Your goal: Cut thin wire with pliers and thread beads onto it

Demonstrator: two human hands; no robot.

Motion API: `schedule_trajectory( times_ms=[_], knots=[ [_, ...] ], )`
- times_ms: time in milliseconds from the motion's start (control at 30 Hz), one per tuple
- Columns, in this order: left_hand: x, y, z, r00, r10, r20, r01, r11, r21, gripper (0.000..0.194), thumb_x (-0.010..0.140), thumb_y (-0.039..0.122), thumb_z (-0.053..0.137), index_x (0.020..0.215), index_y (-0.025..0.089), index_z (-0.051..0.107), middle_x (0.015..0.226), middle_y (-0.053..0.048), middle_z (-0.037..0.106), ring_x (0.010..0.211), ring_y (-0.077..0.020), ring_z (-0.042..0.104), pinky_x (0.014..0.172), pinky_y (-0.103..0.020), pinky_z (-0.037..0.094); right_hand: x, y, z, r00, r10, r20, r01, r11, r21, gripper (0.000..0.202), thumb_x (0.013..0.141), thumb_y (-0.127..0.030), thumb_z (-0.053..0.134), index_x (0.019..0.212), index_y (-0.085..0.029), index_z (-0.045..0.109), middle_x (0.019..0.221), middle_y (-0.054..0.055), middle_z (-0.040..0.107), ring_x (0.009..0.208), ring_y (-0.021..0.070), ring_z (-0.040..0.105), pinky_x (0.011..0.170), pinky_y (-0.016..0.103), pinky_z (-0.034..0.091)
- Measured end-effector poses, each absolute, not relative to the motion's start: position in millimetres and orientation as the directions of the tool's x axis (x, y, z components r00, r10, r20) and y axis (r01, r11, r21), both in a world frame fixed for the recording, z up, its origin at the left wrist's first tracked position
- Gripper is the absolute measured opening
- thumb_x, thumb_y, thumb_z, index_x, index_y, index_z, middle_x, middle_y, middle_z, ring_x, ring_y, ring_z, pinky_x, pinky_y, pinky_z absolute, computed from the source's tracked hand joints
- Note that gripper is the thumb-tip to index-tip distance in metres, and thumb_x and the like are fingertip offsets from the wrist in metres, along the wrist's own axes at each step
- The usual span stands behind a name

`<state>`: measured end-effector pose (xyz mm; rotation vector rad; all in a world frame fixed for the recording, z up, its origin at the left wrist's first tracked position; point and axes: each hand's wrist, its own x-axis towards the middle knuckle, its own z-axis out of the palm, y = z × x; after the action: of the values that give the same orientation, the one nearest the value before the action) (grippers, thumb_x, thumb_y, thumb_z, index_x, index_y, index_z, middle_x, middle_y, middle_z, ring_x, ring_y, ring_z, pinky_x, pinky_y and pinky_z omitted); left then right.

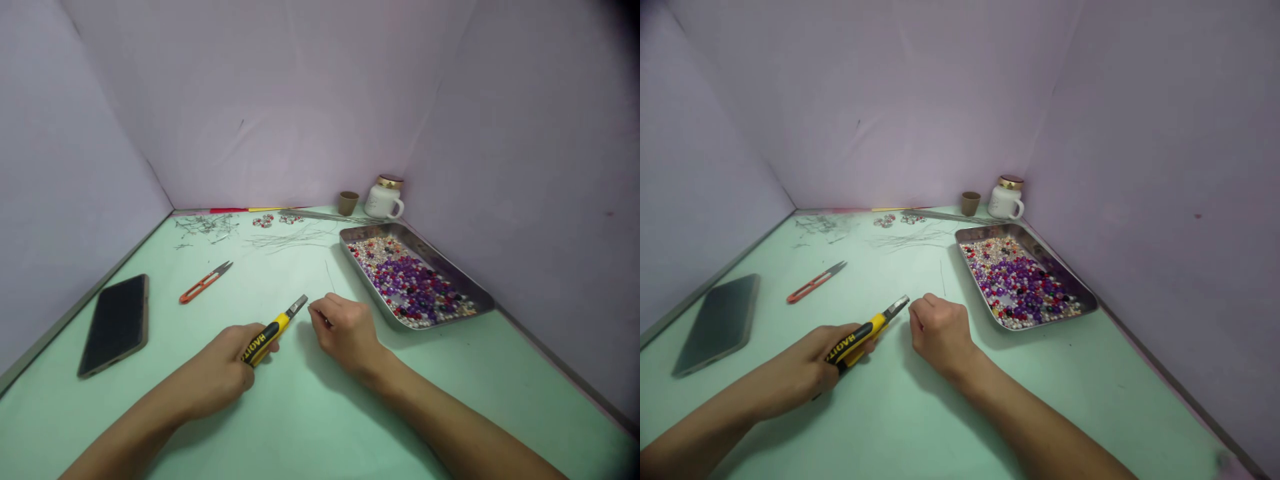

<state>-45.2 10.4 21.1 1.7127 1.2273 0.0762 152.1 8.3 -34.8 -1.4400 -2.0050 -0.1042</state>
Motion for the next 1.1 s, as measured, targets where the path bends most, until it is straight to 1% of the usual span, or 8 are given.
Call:
schedule_trajectory(
  times_ms=[200, 367, 500, 700, 800, 867, 967, 1100],
  knots=[
    [-43, 10, 31, 0.481, 0.747, -0.458, 0.683, 0.008, 0.731, 0.038, 0.05, 0.009, 0.039, 0.086, 0.018, 0.049, 0.073, 0.001, 0.046, 0.064, -0.0135, 0.04, 0.052, -0.023, 0.03, 152, 9, -35, -0.082, 0.878, 0.472, 0.753, 0.365, -0.548, 0.015, 0.074, -0.016, 0.047, 0.065, -0.017, 0.059, 0.059, 0.001, 0.055, 0.053, 0.0103, 0.047, 0.052, 0.022, 0.031],
    [-45, 16, 30, 0.421, 0.827, -0.374, 0.746, -0.08, 0.661, 0.03, 0.058, 0.014, 0.042, 0.087, 0.018, 0.048, 0.078, 0.0, 0.049, 0.07, -0.0164, 0.044, 0.061, -0.026, 0.034, 150, 19, -34, 0.135, 0.991, -0.02, 0.232, -0.051, -0.971, 0.014, 0.069, -0.027, 0.055, 0.063, -0.015, 0.057, 0.052, -0.001, 0.052, 0.044, 0.0087, 0.042, 0.043, 0.021, 0.031],
    [-52, 28, 3, 0.339, 0.935, -0.108, 0.848, -0.253, 0.466, 0.019, 0.073, 0.031, 0.041, 0.08, 0.016, 0.05, 0.091, -0.007, 0.05, 0.081, -0.0215, 0.047, 0.07, -0.032, 0.036, 148, 24, -35, 0.075, 0.964, -0.254, -0.189, -0.237, -0.953, 0.017, 0.062, -0.028, 0.064, 0.064, -0.014, 0.055, 0.05, -0.004, 0.051, 0.04, 0.0053, 0.039, 0.04, 0.019, 0.03],
    [-60, 52, -28, 0.304, 0.938, 0.168, 0.912, -0.337, 0.235, 0.03, 0.074, 0.035, 0.047, 0.095, 0.016, 0.057, 0.102, -0.012, 0.052, 0.094, -0.0274, 0.046, 0.081, -0.041, 0.034, 145, 19, -33, -0.025, 0.949, -0.313, -0.322, -0.304, -0.897, 0.024, 0.059, -0.03, 0.07, 0.067, -0.013, 0.056, 0.051, -0.004, 0.053, 0.04, 0.0039, 0.042, 0.038, 0.016, 0.029],
    [-56, 51, -28, 0.265, 0.875, 0.404, 0.831, -0.42, 0.364, 0.026, 0.076, 0.029, 0.046, 0.095, 0.016, 0.059, 0.105, -0.012, 0.055, 0.099, -0.0263, 0.046, 0.085, -0.042, 0.033, 141, 15, -32, -0.084, 0.939, -0.333, -0.38, -0.34, -0.86, 0.026, 0.058, -0.03, 0.072, 0.069, -0.012, 0.057, 0.051, -0.004, 0.052, 0.04, 0.0029, 0.042, 0.037, 0.014, 0.029],
    [-47, 43, -24, 0.144, 0.885, 0.443, 0.674, -0.415, 0.611, 0.022, 0.076, 0.029, 0.046, 0.085, 0.016, 0.061, 0.093, -0.009, 0.06, 0.09, -0.0215, 0.051, 0.08, -0.035, 0.038, 136, 11, -31, -0.139, 0.927, -0.349, -0.406, -0.375, -0.833, 0.027, 0.058, -0.031, 0.073, 0.07, -0.012, 0.058, 0.051, -0.004, 0.053, 0.039, 0.0024, 0.042, 0.037, 0.014, 0.029],
    [-32, 25, -19, 0.162, 0.987, -0.009, 0.288, -0.038, 0.957, 0.023, 0.073, 0.035, 0.052, 0.079, 0.014, 0.06, 0.062, -0.001, 0.057, 0.056, -0.0128, 0.05, 0.056, -0.026, 0.04, 126, 2, -30, -0.231, 0.902, -0.365, -0.406, -0.43, -0.806, 0.028, 0.057, -0.032, 0.074, 0.066, -0.011, 0.057, 0.049, -0.004, 0.052, 0.037, 0.0021, 0.041, 0.035, 0.014, 0.029],
    [-21, 10, -22, 0.352, 0.927, -0.127, -0.08, 0.166, 0.983, 0.021, 0.072, 0.034, 0.056, 0.068, 0.013, 0.057, 0.052, 0.002, 0.05, 0.051, -0.0088, 0.045, 0.052, -0.022, 0.035, 115, -8, -31, -0.323, 0.884, -0.338, -0.382, -0.449, -0.808, 0.031, 0.057, -0.036, 0.073, 0.061, -0.011, 0.055, 0.049, -0.002, 0.053, 0.036, 0.0028, 0.043, 0.035, 0.014, 0.03]
  ],
)
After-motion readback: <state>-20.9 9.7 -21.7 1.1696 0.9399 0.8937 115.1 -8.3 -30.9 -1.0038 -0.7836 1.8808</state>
